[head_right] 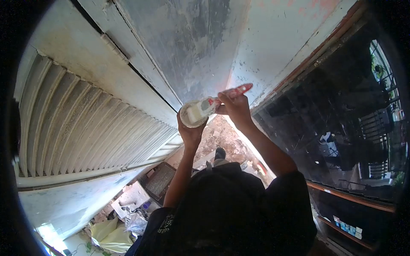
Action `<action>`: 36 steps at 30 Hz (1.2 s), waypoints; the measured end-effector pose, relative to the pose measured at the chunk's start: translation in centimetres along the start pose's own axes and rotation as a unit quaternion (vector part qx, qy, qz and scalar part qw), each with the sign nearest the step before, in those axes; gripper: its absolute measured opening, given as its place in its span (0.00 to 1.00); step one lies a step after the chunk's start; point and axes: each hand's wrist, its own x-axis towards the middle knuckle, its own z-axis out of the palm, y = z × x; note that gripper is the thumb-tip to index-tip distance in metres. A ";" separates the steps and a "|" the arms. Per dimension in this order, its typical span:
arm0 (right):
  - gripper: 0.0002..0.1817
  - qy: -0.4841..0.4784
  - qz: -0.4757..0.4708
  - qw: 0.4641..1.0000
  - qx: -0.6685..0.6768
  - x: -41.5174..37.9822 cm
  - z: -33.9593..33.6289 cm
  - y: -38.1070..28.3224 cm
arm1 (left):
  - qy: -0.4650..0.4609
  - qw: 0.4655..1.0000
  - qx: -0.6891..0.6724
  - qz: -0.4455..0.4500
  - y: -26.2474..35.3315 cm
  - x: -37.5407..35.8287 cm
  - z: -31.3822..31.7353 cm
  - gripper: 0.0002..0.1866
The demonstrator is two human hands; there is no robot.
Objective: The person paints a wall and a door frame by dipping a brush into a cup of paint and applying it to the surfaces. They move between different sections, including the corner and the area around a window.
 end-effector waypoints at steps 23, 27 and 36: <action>0.10 0.017 -0.337 0.865 0.372 8.1 1.2 -27.3 | -0.025 0.998 -0.053 0.014 2.9 0.9 0.3 0.40; 0.24 0.085 -0.436 0.819 0.363 14.5 5.3 -36.5 | -0.001 0.999 -0.038 -0.012 3.2 -1.0 -2.7 0.39; 0.18 0.311 -0.364 0.852 0.211 21.9 2.1 -6.4 | 0.056 0.995 0.055 -0.065 2.7 -4.2 -11.5 0.40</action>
